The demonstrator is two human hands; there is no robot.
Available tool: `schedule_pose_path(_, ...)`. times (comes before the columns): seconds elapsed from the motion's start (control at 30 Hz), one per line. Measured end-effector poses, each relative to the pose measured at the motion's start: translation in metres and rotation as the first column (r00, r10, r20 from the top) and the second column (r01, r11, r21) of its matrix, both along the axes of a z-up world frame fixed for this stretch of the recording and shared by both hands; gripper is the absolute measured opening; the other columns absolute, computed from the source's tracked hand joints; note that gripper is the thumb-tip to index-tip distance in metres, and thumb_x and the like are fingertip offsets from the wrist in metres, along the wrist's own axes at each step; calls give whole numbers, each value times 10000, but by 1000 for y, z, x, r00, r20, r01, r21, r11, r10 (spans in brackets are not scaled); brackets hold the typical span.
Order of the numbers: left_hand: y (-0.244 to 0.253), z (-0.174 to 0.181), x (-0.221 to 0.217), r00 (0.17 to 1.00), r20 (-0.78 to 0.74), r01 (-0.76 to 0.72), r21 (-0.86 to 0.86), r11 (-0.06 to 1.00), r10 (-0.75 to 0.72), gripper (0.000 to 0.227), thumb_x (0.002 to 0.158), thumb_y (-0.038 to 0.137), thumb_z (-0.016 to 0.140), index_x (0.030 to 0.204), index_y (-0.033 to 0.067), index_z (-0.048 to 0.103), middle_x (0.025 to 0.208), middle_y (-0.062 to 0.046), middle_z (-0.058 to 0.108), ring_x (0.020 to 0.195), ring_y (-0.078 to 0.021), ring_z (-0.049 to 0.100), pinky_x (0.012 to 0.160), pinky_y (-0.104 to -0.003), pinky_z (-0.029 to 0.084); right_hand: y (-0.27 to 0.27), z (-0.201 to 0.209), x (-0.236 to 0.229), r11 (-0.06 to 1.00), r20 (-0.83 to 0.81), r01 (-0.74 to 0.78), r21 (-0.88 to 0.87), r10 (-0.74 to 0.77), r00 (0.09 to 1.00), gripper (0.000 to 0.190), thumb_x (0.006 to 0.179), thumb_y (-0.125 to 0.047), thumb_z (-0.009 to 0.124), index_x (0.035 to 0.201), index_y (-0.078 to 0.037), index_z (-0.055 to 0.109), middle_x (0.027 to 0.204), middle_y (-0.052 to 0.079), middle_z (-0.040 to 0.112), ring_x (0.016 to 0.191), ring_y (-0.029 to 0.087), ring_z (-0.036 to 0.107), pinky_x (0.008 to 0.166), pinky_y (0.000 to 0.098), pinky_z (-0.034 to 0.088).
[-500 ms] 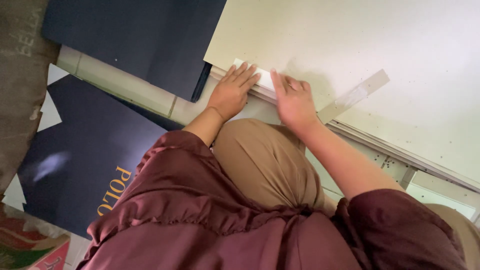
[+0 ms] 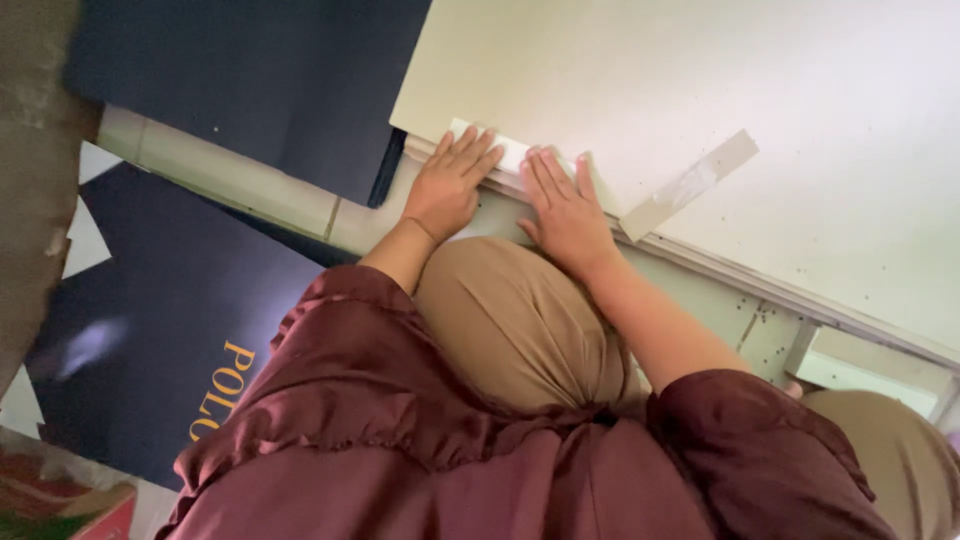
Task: The person sits on the floor and assembles paper covers by attaching white strips to the edges of large sheets. They apply glue to the strips using a brush and press them onto the sheets, then place a black cover sheet on top to align the assembly.
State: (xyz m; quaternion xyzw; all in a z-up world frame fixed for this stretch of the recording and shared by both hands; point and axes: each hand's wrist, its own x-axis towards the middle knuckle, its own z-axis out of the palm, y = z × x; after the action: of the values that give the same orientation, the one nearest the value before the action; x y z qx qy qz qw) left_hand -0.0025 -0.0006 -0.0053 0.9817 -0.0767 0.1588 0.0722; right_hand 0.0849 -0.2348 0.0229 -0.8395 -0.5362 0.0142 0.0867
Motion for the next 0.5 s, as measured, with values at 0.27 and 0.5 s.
schedule_pose_path(0.27,-1,2,-2,997,79,19,52,998,-23,678,832,195,611,1503,270,548,1532,-94,517,1404,-355,495,1168,-552,363,-20,-3,-1,994,-11,70,-88,-72,997,844,942,-488,619,1629,-93,329,1710,98,291,1590,253,194,1240,656,174)
schedule_pose_path(0.5,1,7,-1,996,-46,85,120,989,-80,693,872,108,593,1536,289,506,1560,-156,461,1420,-409,464,1139,-580,405,-16,16,2,980,-53,70,-188,-82,995,744,1003,-505,546,1602,-91,394,1672,114,368,1563,266,284,1217,652,236)
